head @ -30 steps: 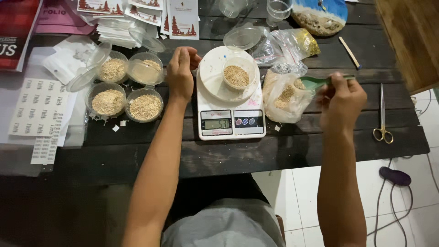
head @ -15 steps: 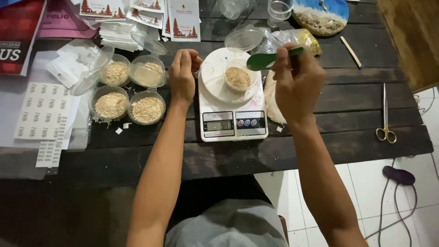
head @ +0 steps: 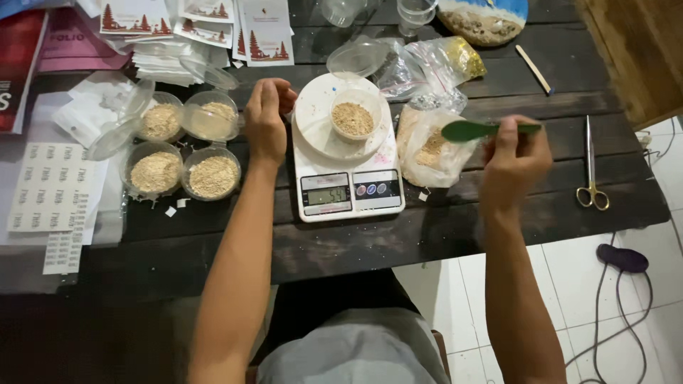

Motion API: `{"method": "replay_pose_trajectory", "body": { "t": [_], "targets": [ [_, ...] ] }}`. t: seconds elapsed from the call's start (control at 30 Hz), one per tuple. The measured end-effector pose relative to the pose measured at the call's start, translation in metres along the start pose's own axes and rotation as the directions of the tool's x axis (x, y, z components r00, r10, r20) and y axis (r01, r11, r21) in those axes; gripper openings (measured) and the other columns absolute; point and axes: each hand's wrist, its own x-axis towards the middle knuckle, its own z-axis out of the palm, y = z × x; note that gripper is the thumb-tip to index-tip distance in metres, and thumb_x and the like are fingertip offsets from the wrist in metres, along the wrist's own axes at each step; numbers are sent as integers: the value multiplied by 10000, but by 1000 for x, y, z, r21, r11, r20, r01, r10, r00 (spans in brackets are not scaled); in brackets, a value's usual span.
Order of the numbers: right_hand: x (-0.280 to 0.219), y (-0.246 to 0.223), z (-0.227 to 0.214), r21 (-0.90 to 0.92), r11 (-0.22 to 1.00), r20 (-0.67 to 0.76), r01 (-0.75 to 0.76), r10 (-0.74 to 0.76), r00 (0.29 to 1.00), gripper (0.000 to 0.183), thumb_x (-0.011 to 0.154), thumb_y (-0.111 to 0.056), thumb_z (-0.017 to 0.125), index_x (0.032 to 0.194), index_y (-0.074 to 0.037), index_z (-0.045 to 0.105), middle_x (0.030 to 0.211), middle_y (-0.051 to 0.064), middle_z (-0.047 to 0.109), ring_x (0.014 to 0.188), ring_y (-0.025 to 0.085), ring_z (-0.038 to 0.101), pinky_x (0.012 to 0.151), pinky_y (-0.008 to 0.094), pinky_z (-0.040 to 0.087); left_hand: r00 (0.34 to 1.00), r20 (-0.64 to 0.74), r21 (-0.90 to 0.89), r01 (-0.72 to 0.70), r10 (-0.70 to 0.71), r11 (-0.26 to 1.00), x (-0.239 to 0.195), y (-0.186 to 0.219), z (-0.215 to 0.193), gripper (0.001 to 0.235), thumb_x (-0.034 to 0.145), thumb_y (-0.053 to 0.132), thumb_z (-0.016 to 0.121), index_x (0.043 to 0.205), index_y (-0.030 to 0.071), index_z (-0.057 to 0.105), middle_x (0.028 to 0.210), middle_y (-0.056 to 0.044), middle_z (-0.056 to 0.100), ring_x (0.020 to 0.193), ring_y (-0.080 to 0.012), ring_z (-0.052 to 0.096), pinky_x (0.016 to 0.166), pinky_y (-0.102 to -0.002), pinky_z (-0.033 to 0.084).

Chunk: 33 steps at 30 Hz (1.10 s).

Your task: The person uses a green plastic spoon to scoop grains from a plastic bag and transfers them into a small plastic container placed on a digital scale. The person repeatedly adds grains until the scale reaches a target weight.

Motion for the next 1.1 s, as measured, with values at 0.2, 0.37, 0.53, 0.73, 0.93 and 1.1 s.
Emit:
{"method": "replay_pose_trajectory", "body": {
  "t": [0.2,0.37,0.53,0.73,0.93,1.1],
  "targets": [
    [-20,41,1,-39,999,20,-28,29,999,151,1120,-72,629,999,9,672,646,119,600,549,187,595,552,306,470,1000,15,34,-15,15,999,-2,1,-1,442,1105,421,358,1047,96,653,868,-81,690,796,-162,652,738,-269,533],
    [-14,30,0,-66,997,-13,36,-37,999,136,1119,-74,636,1015,-1,685,654,114,619,548,196,607,571,308,495,1000,16,32,-4,4,999,-6,12,-1,424,1104,399,370,1040,92,655,858,-78,702,795,-162,673,743,-263,543],
    [-2,24,4,-84,985,-10,148,-149,989,145,1131,-74,629,1024,4,689,653,110,617,539,196,598,560,302,492,1000,8,31,-16,16,999,-1,2,0,433,1109,417,368,1036,103,658,850,-69,700,788,-150,671,738,-256,538],
    [-3,30,11,-21,982,35,189,-189,981,185,1152,-100,588,1061,41,666,667,115,601,564,198,598,584,307,495,1000,-5,26,-8,8,1000,-1,4,-1,430,1103,410,384,1024,89,659,842,-76,711,786,-163,688,736,-261,549],
    [-7,44,11,-116,969,89,220,-210,974,164,1146,-98,626,1060,26,688,690,144,633,563,248,633,561,334,506,1000,11,17,0,0,1000,-2,3,-1,449,1102,436,374,1035,95,659,866,-83,712,804,-164,682,753,-276,552],
    [-12,30,5,-100,971,86,219,-211,974,192,1160,-121,623,1053,25,688,671,104,625,545,210,623,561,296,503,1000,15,27,3,-4,1000,-3,6,-1,436,1104,421,374,1043,95,656,872,-76,714,820,-157,691,763,-271,551]
  ]
}}
